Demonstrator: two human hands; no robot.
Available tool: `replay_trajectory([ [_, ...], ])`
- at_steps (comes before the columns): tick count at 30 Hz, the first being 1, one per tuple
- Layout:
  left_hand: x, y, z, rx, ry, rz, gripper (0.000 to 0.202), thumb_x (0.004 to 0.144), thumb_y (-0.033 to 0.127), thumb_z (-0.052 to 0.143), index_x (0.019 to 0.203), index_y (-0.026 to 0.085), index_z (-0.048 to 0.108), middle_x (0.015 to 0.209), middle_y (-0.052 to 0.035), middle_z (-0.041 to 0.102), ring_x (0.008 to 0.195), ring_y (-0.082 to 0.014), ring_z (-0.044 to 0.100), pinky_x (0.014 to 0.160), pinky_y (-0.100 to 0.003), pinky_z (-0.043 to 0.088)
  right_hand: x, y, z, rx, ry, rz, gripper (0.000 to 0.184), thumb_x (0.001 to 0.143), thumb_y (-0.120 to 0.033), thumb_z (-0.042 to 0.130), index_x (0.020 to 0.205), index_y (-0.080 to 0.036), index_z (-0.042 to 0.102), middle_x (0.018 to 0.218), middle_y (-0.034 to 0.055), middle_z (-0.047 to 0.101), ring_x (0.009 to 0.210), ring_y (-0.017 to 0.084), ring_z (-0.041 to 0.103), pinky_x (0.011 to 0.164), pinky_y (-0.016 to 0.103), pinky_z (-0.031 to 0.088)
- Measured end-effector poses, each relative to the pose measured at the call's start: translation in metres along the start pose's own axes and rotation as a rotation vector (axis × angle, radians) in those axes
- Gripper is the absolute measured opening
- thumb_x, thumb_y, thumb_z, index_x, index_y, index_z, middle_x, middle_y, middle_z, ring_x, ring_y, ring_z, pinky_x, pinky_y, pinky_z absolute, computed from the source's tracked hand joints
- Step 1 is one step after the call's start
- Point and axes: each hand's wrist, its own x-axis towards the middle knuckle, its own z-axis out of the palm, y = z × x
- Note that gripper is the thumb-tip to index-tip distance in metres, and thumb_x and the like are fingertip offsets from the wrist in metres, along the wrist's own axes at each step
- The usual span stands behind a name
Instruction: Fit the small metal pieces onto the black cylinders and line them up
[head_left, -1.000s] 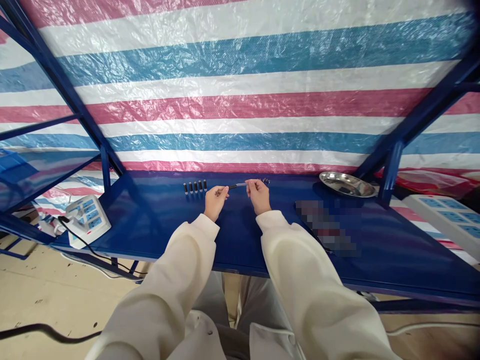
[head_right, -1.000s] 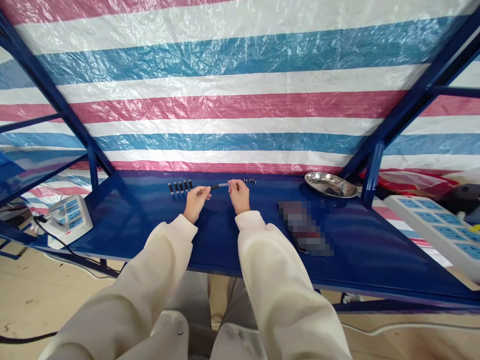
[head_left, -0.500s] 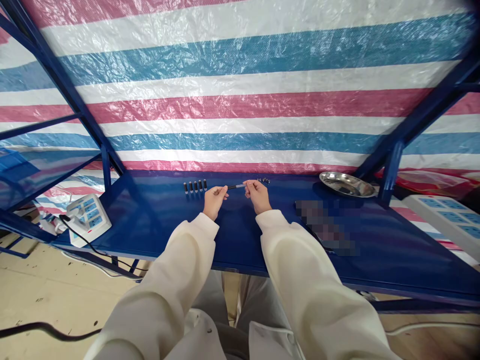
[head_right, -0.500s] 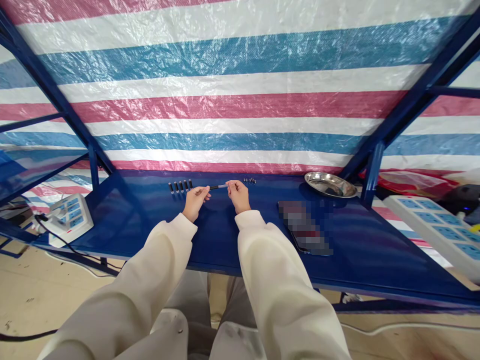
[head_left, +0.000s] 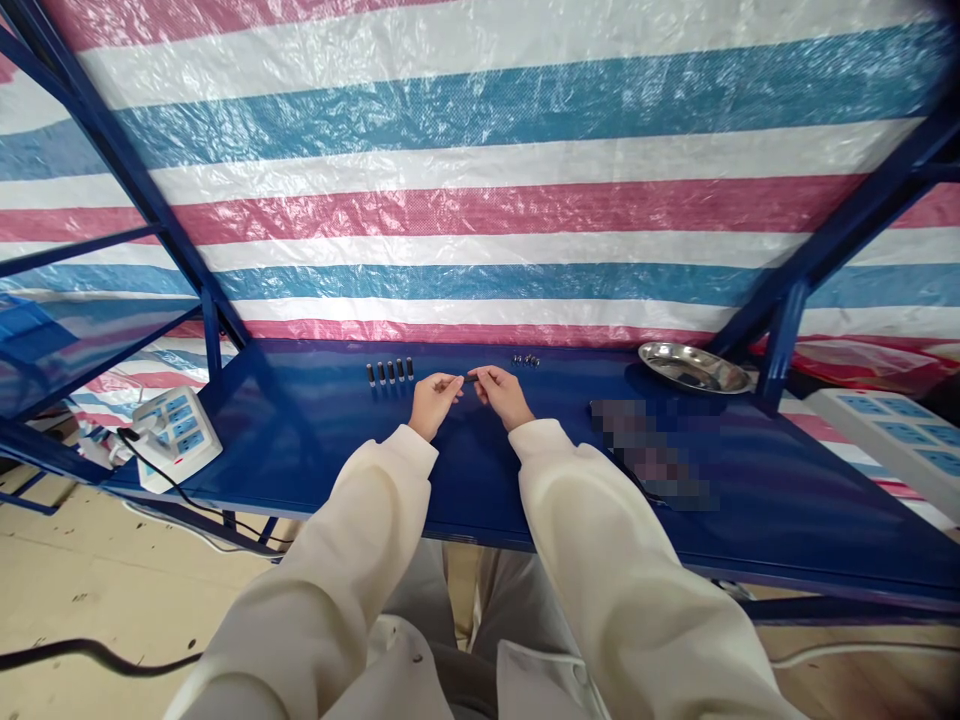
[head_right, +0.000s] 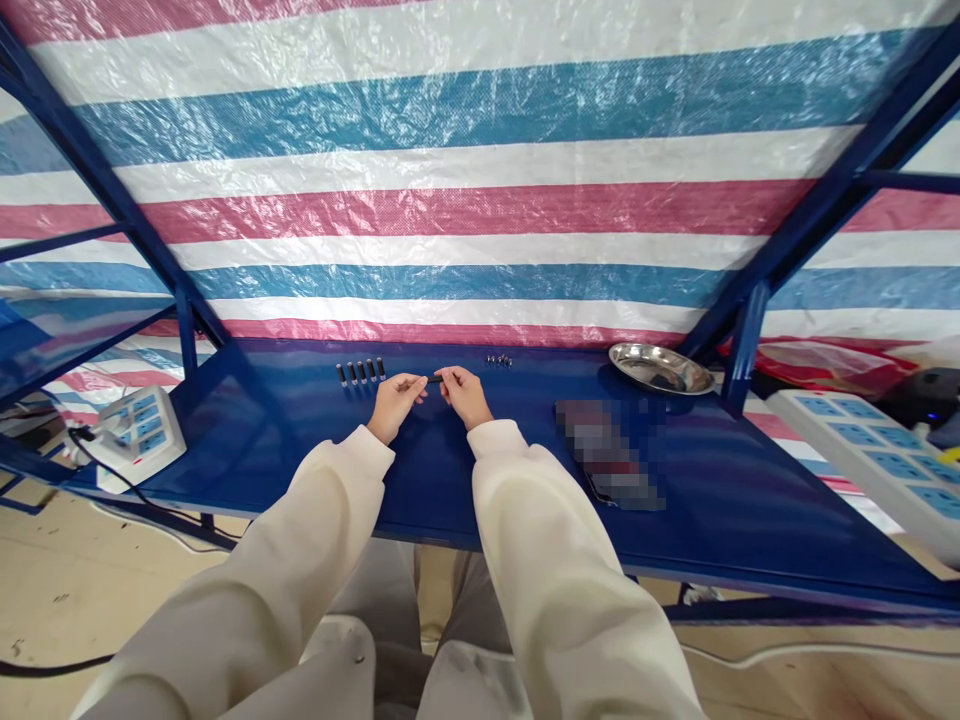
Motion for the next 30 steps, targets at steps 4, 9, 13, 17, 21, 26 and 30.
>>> replay_trajectory([
  [4, 0.003, -0.005, -0.001, 0.037, 0.046, 0.078, 0.023, 0.074, 0.035, 0.066, 0.078, 0.013, 0.066, 0.068, -0.0039, 0.066, 0.059, -0.0121, 0.059, 0.059, -0.027, 0.049, 0.000, 0.002, 0.002, -0.029, -0.053, 0.034, 0.040, 0.071, -0.058, 0.055, 0.075, -0.018, 0.058, 0.050, -0.0055, 0.051, 0.039, 0.008, 0.041, 0.043, 0.024, 0.032],
  [9, 0.005, 0.000, -0.006, 0.339, 0.020, 0.311, 0.015, 0.080, 0.028, 0.061, 0.082, 0.015, 0.068, 0.077, -0.0047, 0.067, 0.067, -0.0135, 0.059, 0.067, -0.028, 0.048, 0.001, 0.005, 0.002, -0.093, -0.092, 0.030, 0.046, 0.072, -0.065, 0.050, 0.074, -0.019, 0.056, 0.051, -0.0047, 0.052, 0.039, 0.008, 0.042, 0.044, 0.024, 0.034],
  [13, 0.009, 0.030, -0.013, 0.814, -0.172, 0.545, 0.013, 0.082, 0.027, 0.061, 0.083, 0.018, 0.070, 0.087, -0.0051, 0.068, 0.084, -0.0183, 0.058, 0.080, -0.033, 0.042, 0.001, 0.007, 0.002, -0.115, -0.057, 0.031, 0.052, 0.079, -0.069, 0.038, 0.082, -0.019, 0.055, 0.049, -0.0047, 0.050, 0.039, 0.010, 0.042, 0.045, 0.026, 0.035],
  [17, 0.033, 0.072, -0.022, 1.175, -0.396, 0.620, 0.011, 0.081, 0.024, 0.061, 0.082, 0.019, 0.071, 0.093, -0.0058, 0.066, 0.097, -0.0228, 0.054, 0.088, -0.040, 0.034, -0.001, 0.005, 0.003, -0.157, -0.041, 0.001, 0.056, 0.084, -0.069, 0.027, 0.092, -0.020, 0.054, 0.052, -0.0043, 0.050, 0.043, 0.011, 0.043, 0.049, 0.026, 0.037],
  [21, 0.067, 0.095, -0.033, 1.406, -0.448, 0.541, 0.005, 0.074, 0.016, 0.066, 0.073, 0.014, 0.070, 0.090, -0.0097, 0.063, 0.101, -0.0277, 0.051, 0.091, -0.044, 0.029, -0.004, 0.001, 0.002, -0.240, -0.042, -0.026, 0.056, 0.085, -0.067, 0.026, 0.095, -0.020, 0.055, 0.055, -0.0034, 0.050, 0.049, 0.012, 0.046, 0.054, 0.026, 0.039],
  [26, 0.089, 0.086, -0.046, 1.526, -0.446, 0.363, 0.002, 0.068, 0.013, 0.070, 0.067, 0.014, 0.068, 0.084, -0.0092, 0.064, 0.102, -0.0296, 0.049, 0.095, -0.049, 0.026, -0.005, 0.000, 0.002, -0.274, -0.047, -0.019, 0.056, 0.086, -0.065, 0.025, 0.093, -0.019, 0.056, 0.055, -0.0028, 0.051, 0.053, 0.013, 0.049, 0.059, 0.027, 0.041],
  [30, 0.092, 0.075, -0.052, 1.557, -0.451, 0.317, 0.003, 0.068, 0.016, 0.071, 0.070, 0.016, 0.070, 0.087, -0.0095, 0.065, 0.104, -0.0299, 0.048, 0.096, -0.051, 0.025, -0.004, 0.001, 0.002, -0.282, -0.046, -0.015, 0.056, 0.087, -0.065, 0.025, 0.093, -0.019, 0.057, 0.055, -0.0026, 0.051, 0.054, 0.014, 0.051, 0.061, 0.028, 0.043],
])
